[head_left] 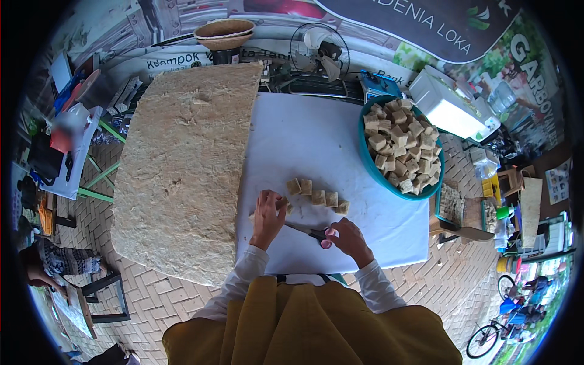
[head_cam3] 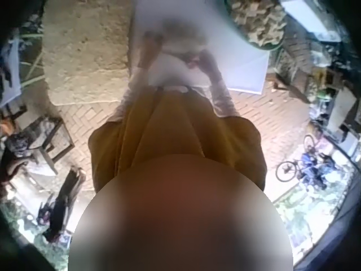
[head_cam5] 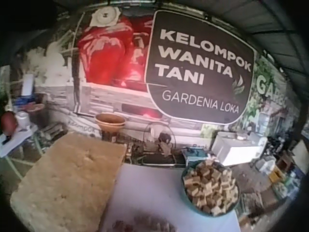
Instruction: Cutting large blocks of tempeh into smaller cubes using scissors and a knife and placing them into a large bowl.
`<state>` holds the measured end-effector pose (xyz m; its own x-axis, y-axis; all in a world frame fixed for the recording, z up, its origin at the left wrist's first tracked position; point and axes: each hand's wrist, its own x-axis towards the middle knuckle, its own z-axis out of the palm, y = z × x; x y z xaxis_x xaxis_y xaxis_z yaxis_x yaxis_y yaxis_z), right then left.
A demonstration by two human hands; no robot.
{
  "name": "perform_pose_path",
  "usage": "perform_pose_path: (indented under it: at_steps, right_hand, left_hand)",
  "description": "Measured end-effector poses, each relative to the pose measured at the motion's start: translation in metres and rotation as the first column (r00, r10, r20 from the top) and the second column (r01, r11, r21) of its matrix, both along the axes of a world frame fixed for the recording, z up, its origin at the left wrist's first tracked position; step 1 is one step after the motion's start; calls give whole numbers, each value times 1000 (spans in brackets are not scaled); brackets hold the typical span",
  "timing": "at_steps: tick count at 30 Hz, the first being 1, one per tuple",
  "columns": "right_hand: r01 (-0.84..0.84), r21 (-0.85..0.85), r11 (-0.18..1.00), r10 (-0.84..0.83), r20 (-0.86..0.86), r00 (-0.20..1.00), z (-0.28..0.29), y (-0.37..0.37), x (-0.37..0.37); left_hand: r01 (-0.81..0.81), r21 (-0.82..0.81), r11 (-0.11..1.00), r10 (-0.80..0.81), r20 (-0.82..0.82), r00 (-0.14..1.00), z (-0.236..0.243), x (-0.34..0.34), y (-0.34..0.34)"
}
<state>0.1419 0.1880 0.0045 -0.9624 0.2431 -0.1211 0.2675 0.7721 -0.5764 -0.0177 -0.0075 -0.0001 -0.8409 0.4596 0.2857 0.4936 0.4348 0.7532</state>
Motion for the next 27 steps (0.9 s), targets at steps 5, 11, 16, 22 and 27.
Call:
perform_pose_path:
  at_steps: [5,11,16,22,27]
  right_hand:
    - [153,271,950,-69,-294,953,14,8,-22]
    - [125,278,952,-90,-132,987,31,9,-54]
    - [88,332,939,-69,-69,995,10,18,-62]
    - [70,283,957,-49,-79,996,5,22,-58]
    - [91,295,951,-56,-126,990,27,33,-48]
  left_hand:
    - [-9,-1,1000,9,-62,998,4,6,3]
    - [-48,-231,972,57,32,998,25,19,24]
    - [-48,-345,938,22,-80,997,26,15,44]
    - [-22,-454,890,-38,-123,992,22,17,65]
    - [-69,-486,871,-58,-243,968,9,11,76]
